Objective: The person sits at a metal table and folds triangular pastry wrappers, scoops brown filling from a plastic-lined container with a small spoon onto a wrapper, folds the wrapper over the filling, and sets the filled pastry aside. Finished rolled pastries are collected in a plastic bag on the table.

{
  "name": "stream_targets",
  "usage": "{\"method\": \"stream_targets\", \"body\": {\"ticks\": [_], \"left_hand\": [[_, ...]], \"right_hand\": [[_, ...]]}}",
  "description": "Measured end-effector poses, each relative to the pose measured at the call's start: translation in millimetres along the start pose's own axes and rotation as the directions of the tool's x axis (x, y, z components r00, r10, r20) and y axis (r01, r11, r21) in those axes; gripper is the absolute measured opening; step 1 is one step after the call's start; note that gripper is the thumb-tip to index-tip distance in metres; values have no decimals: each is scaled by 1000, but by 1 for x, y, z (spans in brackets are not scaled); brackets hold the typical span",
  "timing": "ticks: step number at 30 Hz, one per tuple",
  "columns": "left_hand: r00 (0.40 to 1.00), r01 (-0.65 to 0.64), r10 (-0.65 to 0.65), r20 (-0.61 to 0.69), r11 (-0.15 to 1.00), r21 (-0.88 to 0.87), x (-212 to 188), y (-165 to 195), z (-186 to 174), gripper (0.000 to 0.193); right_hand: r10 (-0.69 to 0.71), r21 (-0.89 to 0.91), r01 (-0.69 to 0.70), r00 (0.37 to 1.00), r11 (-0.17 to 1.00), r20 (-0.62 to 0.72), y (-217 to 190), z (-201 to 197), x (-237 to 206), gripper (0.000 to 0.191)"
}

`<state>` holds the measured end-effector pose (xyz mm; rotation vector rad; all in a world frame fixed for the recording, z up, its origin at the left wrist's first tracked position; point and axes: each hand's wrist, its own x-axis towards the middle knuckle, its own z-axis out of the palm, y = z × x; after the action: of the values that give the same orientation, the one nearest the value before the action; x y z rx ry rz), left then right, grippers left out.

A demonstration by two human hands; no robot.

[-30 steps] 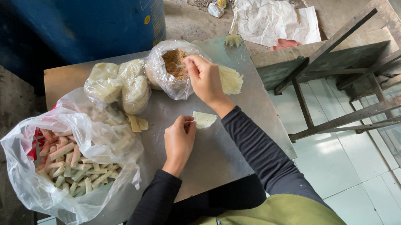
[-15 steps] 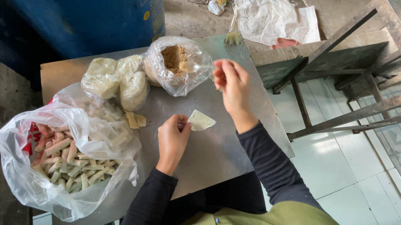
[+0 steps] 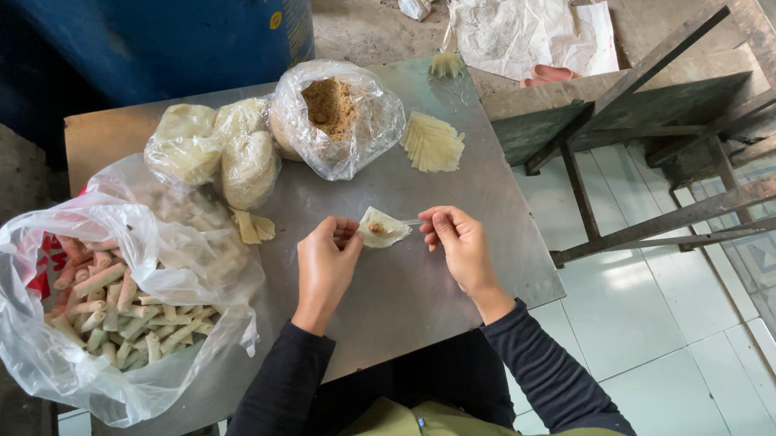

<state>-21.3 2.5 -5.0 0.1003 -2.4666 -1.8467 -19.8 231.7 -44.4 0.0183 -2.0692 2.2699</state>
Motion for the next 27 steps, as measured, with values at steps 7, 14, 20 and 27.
{"method": "stream_targets", "body": {"ticks": [7, 14, 20, 27], "left_hand": [[1000, 12, -13, 10, 1000, 13, -2, 3, -2, 19], [1000, 11, -11, 16, 1000, 26, -2, 10, -3, 21], [995, 99, -99, 8, 994, 40, -3, 13, -1, 28], [999, -37, 37, 10, 999, -38, -4, 5, 2, 20]], "right_hand": [[-289, -274, 328, 942, 904, 172, -28, 9, -23, 15], [-426, -454, 544, 838, 706, 341, -48, 14, -33, 36], [-446, -513, 582, 813, 631, 374, -51, -1, -41, 39], [-451, -490, 508, 860, 709, 239, -52, -6, -40, 23]]}}
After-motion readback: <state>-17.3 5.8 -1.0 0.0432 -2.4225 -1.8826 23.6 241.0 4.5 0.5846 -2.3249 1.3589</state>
